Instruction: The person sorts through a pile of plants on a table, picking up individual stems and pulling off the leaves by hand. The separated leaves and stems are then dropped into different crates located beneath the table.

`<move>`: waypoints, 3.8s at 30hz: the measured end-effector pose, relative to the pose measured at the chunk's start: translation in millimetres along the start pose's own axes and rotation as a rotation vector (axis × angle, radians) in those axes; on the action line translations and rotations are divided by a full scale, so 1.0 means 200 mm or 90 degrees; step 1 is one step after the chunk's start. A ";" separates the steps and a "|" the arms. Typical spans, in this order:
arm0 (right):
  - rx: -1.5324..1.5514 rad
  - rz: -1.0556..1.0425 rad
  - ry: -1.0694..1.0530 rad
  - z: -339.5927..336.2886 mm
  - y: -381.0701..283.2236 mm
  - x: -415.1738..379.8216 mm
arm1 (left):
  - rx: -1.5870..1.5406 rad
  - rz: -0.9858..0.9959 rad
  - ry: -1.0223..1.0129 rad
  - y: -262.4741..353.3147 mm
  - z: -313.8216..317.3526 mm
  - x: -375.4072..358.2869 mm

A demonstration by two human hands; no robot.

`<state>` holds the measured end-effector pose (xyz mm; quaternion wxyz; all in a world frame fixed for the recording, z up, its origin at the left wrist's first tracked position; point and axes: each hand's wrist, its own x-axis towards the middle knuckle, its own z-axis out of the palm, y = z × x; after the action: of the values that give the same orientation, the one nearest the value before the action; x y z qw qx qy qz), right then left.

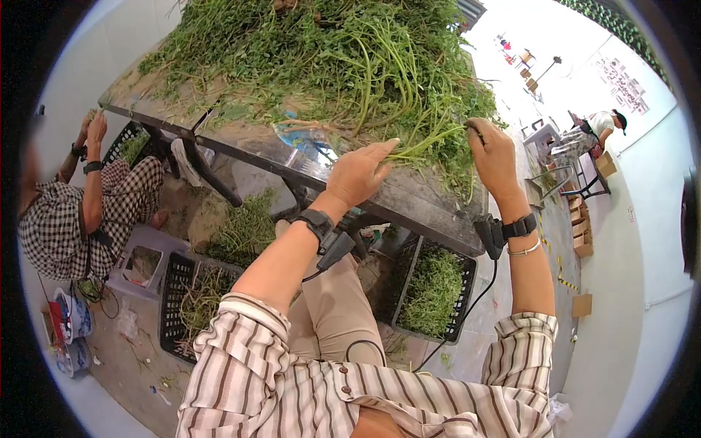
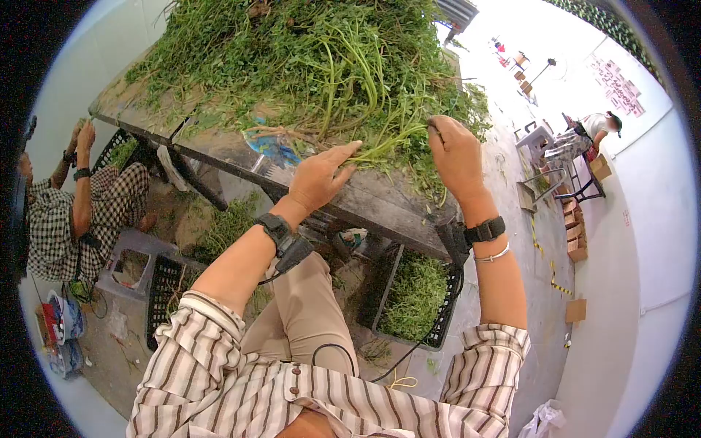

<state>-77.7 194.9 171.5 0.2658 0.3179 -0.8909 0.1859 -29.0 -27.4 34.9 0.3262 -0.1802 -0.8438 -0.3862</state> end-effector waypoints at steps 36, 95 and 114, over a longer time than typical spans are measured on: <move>-0.243 -0.076 -0.179 -0.11 0.08 -0.11 | -0.033 0.007 0.007 -0.03 0.02 0.01; 0.057 0.186 0.022 -0.07 0.07 -0.08 | -0.020 0.020 -0.031 0.00 0.00 -0.01; 0.380 0.412 -0.098 -0.14 0.11 -0.12 | -0.013 -0.001 -0.032 0.00 0.00 0.00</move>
<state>-67.3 236.5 175.0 0.0237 0.0985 -0.8691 0.4842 -28.6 -28.5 34.6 0.3026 -0.1924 -0.8479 -0.3904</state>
